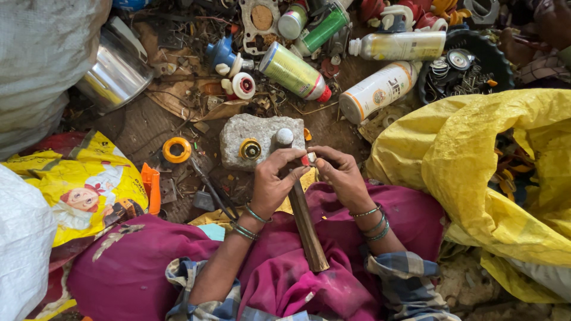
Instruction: The person sits on the ground and uses a hammer to strike a small yellow mechanical part placed on a stone. They repeatedly hit the part, then separate its components by hand and place them into a yellow bag.
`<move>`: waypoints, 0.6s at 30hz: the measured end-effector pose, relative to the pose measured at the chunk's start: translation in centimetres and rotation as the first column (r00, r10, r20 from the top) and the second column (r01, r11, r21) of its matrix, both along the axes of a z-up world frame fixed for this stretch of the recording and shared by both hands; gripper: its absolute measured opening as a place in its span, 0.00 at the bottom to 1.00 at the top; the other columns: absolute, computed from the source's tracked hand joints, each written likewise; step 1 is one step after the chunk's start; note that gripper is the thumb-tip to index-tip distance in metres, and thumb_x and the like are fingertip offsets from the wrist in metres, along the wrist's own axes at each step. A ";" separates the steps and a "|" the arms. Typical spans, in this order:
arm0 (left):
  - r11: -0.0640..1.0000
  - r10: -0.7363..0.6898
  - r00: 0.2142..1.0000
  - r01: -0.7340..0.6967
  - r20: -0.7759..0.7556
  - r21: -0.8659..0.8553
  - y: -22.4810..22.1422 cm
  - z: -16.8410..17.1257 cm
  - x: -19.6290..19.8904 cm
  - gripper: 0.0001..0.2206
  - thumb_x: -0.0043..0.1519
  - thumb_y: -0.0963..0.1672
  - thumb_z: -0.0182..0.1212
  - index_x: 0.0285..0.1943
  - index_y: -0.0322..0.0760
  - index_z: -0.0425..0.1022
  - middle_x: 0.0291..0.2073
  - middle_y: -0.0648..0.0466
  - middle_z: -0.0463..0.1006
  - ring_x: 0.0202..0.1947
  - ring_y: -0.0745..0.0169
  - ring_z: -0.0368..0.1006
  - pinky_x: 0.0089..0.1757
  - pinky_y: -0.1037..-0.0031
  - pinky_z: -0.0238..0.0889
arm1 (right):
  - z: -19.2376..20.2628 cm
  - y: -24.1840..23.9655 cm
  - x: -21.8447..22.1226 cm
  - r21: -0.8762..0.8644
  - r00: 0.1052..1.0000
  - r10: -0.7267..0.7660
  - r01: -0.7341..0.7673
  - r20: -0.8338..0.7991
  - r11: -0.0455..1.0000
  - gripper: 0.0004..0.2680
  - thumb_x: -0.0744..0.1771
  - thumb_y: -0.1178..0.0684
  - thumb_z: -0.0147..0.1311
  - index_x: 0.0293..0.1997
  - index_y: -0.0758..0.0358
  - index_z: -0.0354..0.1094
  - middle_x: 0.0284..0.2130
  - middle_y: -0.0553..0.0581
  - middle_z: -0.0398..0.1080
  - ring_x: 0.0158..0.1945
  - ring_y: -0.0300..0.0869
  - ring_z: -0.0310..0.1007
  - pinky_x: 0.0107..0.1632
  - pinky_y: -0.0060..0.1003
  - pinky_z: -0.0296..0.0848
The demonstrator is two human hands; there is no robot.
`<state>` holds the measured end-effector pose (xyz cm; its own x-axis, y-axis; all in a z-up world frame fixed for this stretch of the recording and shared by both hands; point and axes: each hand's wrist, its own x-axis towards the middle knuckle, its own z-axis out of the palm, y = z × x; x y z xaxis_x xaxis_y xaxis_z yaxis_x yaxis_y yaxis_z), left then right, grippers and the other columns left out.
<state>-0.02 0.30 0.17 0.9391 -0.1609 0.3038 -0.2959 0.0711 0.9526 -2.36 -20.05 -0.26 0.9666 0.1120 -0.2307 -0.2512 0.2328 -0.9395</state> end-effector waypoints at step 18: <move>0.995 0.030 0.998 -0.034 0.049 0.089 0.0 1.0 -0.2 0.12 0.59 0.41 0.71 0.51 0.34 0.80 0.46 0.47 0.81 0.47 0.54 0.81 0.48 0.69 0.73 | -0.5 0.3 0.2 -0.226 0.993 -0.054 0.078 0.109 0.971 0.09 0.68 0.56 0.60 0.51 0.70 0.75 0.33 0.47 0.74 0.33 0.27 0.65 0.35 0.24 0.65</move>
<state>-0.22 0.31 1.13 0.9291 -0.1592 0.3339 -0.3418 -0.0241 0.9395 -2.19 -19.74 -0.79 0.9897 0.0029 -0.1433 -0.1433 0.0207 -0.9895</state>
